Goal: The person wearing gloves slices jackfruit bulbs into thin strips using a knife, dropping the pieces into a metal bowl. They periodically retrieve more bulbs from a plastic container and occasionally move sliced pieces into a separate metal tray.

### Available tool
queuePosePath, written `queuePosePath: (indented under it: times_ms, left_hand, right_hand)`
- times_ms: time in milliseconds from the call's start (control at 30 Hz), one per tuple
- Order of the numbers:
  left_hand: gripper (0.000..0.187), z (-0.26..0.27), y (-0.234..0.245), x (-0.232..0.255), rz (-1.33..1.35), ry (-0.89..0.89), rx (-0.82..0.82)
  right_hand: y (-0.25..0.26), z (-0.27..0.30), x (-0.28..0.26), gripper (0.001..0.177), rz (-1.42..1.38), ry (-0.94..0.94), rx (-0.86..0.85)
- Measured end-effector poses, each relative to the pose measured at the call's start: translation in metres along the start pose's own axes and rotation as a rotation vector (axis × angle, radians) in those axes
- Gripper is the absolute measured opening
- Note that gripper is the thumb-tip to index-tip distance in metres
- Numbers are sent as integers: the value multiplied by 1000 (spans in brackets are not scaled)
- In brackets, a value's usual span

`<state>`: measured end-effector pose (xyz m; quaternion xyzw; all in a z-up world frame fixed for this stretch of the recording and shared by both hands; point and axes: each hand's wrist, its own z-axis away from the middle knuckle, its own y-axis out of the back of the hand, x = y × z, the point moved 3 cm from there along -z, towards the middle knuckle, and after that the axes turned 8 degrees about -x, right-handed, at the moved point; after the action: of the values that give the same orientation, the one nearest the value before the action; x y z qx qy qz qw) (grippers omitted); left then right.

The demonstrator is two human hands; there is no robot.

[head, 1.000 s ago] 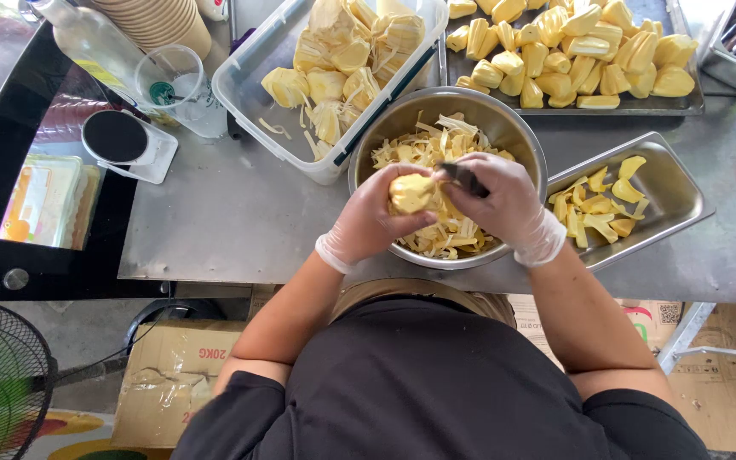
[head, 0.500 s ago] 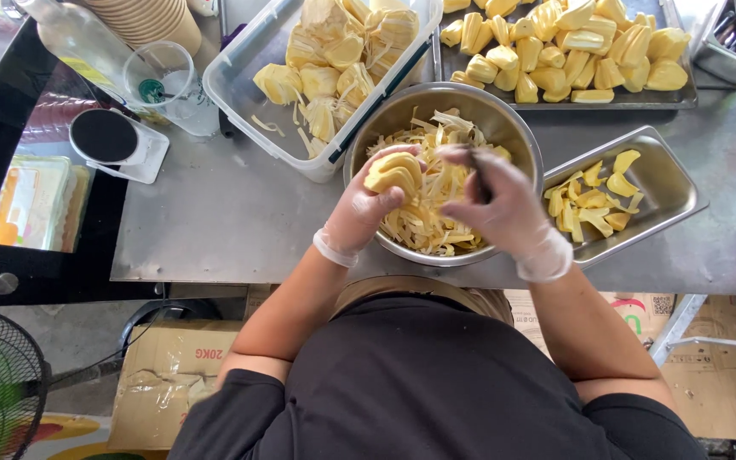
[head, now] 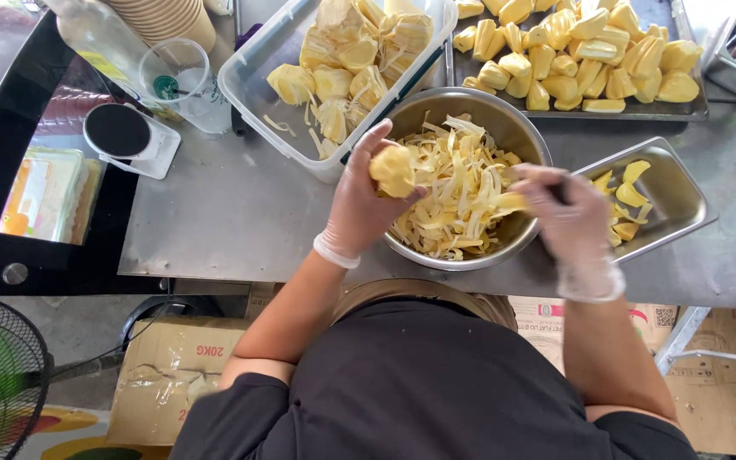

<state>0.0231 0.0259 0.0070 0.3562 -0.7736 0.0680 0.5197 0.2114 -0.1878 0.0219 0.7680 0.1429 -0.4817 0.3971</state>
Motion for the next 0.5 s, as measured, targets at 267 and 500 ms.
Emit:
queuePosePath:
  times_ms: [267, 500]
  left_hand:
    - [114, -5, -6, 15, -264, -18, -182]
    - [102, -9, -21, 19, -309, -62, -223]
  right_hand:
    - [111, 19, 84, 34, 597, -405, 130]
    - [55, 18, 26, 20, 572, 190, 169]
